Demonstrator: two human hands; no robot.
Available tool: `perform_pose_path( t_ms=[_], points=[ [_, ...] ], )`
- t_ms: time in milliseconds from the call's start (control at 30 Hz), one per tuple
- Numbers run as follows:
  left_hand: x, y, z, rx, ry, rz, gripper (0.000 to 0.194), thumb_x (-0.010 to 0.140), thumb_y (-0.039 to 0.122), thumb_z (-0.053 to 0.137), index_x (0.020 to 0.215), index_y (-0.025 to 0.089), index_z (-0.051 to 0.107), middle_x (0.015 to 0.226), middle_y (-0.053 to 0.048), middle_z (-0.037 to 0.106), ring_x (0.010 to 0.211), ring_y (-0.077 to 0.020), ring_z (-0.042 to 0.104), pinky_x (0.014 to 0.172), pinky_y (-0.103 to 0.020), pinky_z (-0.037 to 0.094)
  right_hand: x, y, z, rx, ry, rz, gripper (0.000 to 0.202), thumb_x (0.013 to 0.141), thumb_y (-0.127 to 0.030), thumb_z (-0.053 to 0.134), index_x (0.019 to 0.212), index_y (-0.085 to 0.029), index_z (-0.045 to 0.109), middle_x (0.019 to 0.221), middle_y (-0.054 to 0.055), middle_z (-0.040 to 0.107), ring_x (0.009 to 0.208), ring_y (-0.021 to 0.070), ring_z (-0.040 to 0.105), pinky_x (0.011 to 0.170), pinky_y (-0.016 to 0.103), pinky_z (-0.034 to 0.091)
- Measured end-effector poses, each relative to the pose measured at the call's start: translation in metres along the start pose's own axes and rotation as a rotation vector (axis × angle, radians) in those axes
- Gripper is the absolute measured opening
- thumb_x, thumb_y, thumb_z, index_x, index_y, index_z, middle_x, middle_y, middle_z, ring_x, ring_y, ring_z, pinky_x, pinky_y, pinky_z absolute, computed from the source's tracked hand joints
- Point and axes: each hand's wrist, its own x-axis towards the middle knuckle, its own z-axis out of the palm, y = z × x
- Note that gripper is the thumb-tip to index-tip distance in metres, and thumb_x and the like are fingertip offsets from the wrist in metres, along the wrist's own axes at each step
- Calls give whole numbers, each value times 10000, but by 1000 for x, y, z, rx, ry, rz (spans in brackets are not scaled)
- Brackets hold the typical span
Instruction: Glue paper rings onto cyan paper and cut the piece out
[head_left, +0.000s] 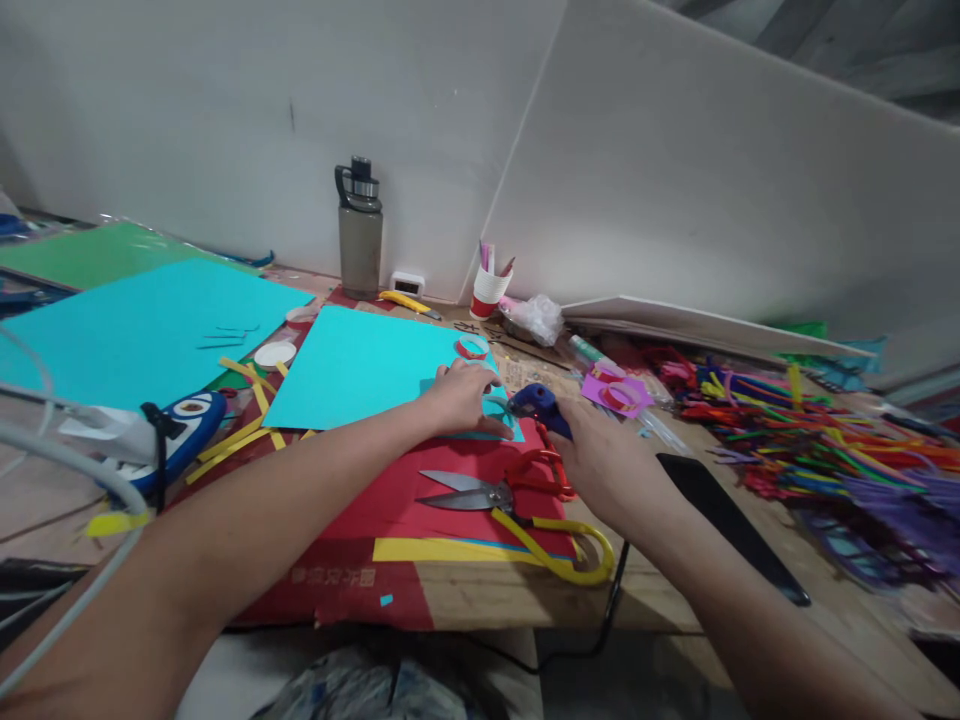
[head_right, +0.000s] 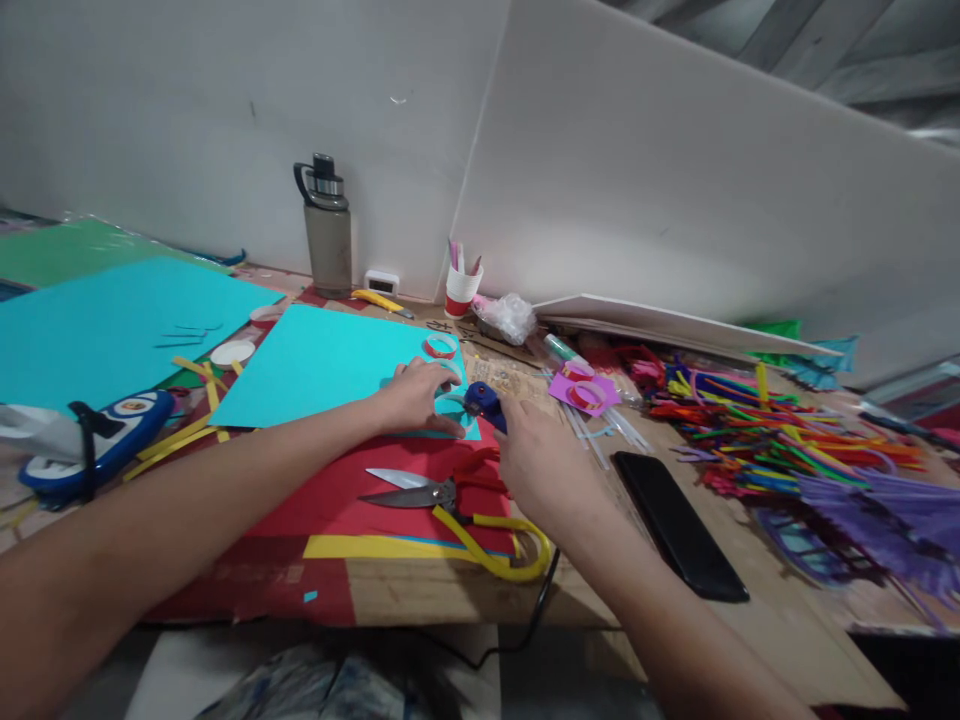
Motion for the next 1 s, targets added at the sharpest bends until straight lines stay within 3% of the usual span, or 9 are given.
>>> perform_pose_path(
  t_ms=[200, 367, 533, 733, 1000],
  points=[
    [-1, -8, 5, 12, 2, 23, 771, 576, 772, 637, 1140, 246, 642, 1126, -84, 631, 1119, -329, 499, 915, -395, 394, 5, 2, 4, 52, 24, 17, 162, 899, -160, 459, 1037, -164, 544, 975, 106, 661, 889, 239, 618, 707, 306, 409],
    [0, -10, 12, -25, 27, 17, 779, 559, 820, 593, 1081, 247, 673, 1028, -75, 655, 1034, -303, 558, 841, -362, 428, 11, 4, 14, 52, 21, -9, 160, 892, -145, 459, 1027, -152, 545, 1031, 118, 648, 971, 242, 591, 775, 306, 409],
    [-2, -11, 13, -23, 52, 11, 760, 559, 828, 577, 1041, 249, 676, 991, -62, 665, 989, -286, 576, 789, -344, 434, 2, 11, 13, 98, 15, 4, 192, 888, -127, 454, 1054, -153, 546, 1019, 114, 648, 941, 232, 595, 762, 306, 415],
    [-2, -12, 14, -65, 68, 14, 780, 532, 839, 578, 1031, 247, 675, 897, -50, 661, 869, -252, 589, 695, -312, 405, -3, 9, 9, 140, 29, 25, 177, 898, -138, 451, 1037, -164, 557, 986, 101, 653, 899, 227, 602, 731, 304, 412],
    [-3, -11, 11, -145, 59, 0, 712, 508, 803, 636, 926, 231, 702, 800, -39, 661, 779, -224, 582, 618, -283, 357, 8, 4, 18, 129, 18, 73, 165, 886, -139, 473, 1023, -148, 565, 987, 118, 664, 918, 242, 601, 738, 303, 403]
  ],
)
